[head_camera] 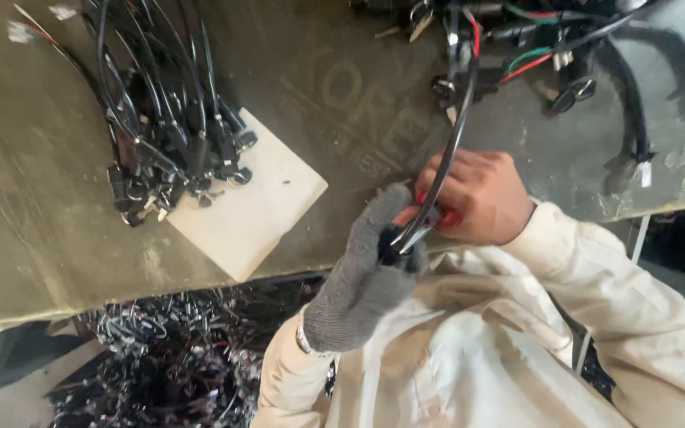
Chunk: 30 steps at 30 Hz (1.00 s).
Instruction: The person strips the outer insulation from the ends of black electrical cables using red-handled pliers, pulling the cut insulation off to expose the inner colored wires, and sets the processed cable aside on the workbench.
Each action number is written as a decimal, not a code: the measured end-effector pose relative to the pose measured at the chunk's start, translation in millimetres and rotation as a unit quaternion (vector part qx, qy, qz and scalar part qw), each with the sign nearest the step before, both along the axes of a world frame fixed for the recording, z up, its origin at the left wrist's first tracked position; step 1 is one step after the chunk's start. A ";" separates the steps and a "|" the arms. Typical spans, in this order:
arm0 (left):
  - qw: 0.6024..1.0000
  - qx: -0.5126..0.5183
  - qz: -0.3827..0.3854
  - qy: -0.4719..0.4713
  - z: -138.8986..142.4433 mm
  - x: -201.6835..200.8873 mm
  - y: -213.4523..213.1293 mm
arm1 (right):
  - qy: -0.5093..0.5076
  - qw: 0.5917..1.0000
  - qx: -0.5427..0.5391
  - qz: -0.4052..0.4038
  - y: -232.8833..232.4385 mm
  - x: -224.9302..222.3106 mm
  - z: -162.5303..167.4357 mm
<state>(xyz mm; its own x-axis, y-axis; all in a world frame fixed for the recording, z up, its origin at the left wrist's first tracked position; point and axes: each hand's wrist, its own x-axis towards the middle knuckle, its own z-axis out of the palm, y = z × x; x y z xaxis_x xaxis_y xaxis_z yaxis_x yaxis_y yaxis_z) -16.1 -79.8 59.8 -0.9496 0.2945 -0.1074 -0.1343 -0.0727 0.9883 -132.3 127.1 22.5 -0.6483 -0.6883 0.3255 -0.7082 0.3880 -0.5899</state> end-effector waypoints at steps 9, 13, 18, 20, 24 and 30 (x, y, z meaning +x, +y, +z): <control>0.934 -0.269 0.158 0.174 -18.8 1.8 18.3 | -0.071 0.994 0.040 -0.075 -3.2 26.9 -3.6; 0.914 -0.296 0.172 0.219 -23.6 5.3 22.9 | -0.060 0.993 0.041 -0.090 -4.3 29.2 -0.8; 0.881 -0.419 0.138 0.169 -23.0 7.4 24.9 | -0.043 0.985 0.096 -0.140 -0.1 40.5 -1.9; 0.854 -0.460 0.145 0.194 -24.0 7.4 26.2 | -0.044 0.982 0.101 -0.155 0.3 45.6 -3.5; 0.793 -0.535 0.157 0.245 -28.5 5.2 27.8 | -0.063 0.975 0.104 -0.185 -3.2 50.0 -3.1; 0.814 -0.516 0.129 0.236 -26.7 3.8 20.2 | -0.165 0.977 0.016 -0.138 -12.9 56.8 4.4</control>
<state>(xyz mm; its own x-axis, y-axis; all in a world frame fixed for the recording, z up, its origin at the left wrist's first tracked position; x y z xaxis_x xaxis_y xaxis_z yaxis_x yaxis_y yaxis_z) -12.2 -59.6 33.1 -0.9728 0.0633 0.2229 0.1658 0.8622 0.4787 -75.5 114.3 26.9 -0.8760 -0.4797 0.0493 -0.3482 0.5584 -0.7529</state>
